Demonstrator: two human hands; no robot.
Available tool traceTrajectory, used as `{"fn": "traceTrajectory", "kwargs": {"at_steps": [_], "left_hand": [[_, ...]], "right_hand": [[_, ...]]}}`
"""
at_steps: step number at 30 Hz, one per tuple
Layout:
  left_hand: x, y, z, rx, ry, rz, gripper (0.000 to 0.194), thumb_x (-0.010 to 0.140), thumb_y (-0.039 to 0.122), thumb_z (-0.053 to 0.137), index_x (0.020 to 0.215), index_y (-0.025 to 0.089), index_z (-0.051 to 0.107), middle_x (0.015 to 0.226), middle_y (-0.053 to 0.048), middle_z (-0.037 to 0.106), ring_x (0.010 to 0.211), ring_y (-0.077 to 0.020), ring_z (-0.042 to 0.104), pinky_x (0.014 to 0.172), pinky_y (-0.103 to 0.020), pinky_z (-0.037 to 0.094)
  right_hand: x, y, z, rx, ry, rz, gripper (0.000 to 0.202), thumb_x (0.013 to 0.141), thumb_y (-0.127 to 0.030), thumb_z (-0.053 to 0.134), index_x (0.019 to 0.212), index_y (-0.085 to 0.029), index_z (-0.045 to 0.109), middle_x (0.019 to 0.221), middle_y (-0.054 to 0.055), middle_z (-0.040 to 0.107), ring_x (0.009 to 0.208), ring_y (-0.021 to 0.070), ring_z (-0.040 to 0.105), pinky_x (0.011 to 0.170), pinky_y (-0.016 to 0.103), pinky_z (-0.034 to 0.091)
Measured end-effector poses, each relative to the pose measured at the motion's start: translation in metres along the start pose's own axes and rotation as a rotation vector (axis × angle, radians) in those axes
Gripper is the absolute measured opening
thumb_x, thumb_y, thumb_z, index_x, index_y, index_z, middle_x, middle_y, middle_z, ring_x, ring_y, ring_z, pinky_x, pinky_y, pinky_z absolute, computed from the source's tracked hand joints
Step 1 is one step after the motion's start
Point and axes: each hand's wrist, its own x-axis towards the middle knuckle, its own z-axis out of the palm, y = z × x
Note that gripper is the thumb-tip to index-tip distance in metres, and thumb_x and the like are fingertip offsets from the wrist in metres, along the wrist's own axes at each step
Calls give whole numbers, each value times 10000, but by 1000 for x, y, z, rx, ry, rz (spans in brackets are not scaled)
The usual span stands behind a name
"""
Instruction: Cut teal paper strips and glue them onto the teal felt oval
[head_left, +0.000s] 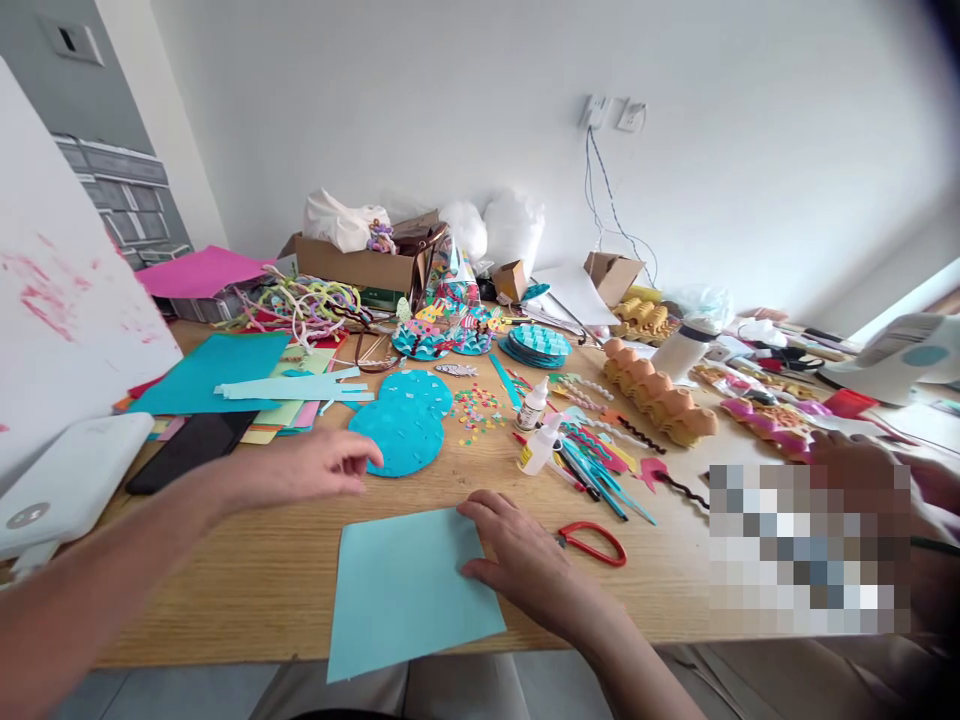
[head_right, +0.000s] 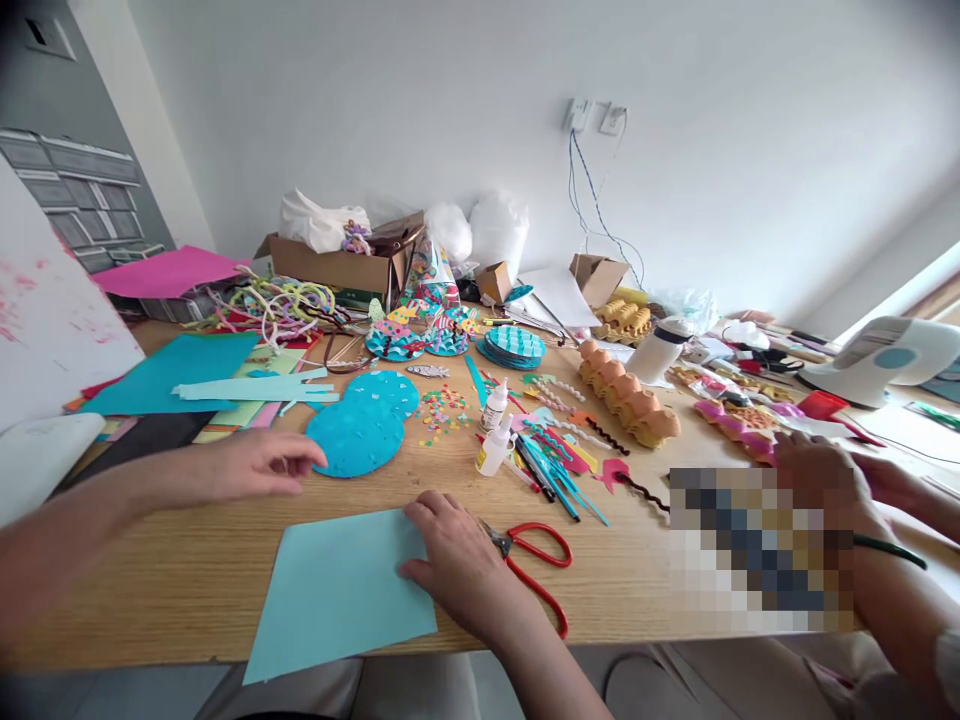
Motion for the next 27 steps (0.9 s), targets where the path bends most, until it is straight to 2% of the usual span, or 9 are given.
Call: {"fn": "traceTrajectory", "kwargs": {"at_steps": [1,4,8,13,17,20,22,24,27], "left_hand": [[1,6,10,55,-134,59,258,725,324,594,973,269,641,904,21,642,853,-179,583,742,-238,425],[5,18,34,121,-216,142,373,755,298,589,1124,255,548,1127,-19,564,1041,-201,517,879,-288,383],[8,25,53,218,-233,186,383,720,263,641,1088,231,538,1049,-34,550,1009,-220,520,857,-321,406],[11,24,63,262,-176,156,394,701,245,648,1078,213,536,1031,-44,536,1024,-241,507,853,-339,407],[17,17,63,170,-132,121,360,698,229,606,1053,213,543,1058,-38,550,1024,-223,508,844,-300,394],[22,17,55,0,-221,62,231,694,201,546,924,207,577,884,6,597,838,-174,562,668,-229,408],[23,19,48,-90,-301,46,117,687,198,522,793,196,574,748,32,570,716,-145,550,557,-203,368],[22,23,39,-99,-329,79,29,689,204,516,685,185,538,677,46,520,662,-126,521,523,-199,328],[20,27,25,-19,-309,151,103,711,226,515,621,180,493,640,52,471,647,-118,487,534,-210,294]], "right_hand": [[4,0,-1,-26,-12,-2,426,728,-250,660,1134,-197,543,1134,80,546,1057,246,496,864,341,395],[16,-1,-6,-91,-59,-14,366,711,-276,678,1052,-190,574,1052,73,569,986,245,524,781,325,406],[26,0,-10,-95,-91,-29,341,667,-314,710,957,-192,580,970,48,594,907,228,538,705,287,378],[28,3,-4,-43,-56,6,243,651,-264,687,852,-195,569,883,20,595,827,192,524,639,249,320],[24,1,-1,79,5,49,98,662,-162,593,733,-187,531,754,-18,558,694,131,485,569,220,272],[20,-4,-6,234,48,84,76,667,-122,544,695,-184,510,652,-43,511,618,102,455,543,205,267],[16,-7,-10,328,82,96,66,680,-139,544,689,-185,497,627,-51,488,597,97,443,531,200,272],[15,-9,-12,397,124,90,62,709,-178,539,684,-187,484,609,-53,461,585,98,427,521,201,276],[14,-9,-13,462,199,72,141,754,-237,508,641,-191,436,583,-56,404,562,97,385,512,206,277]]}}
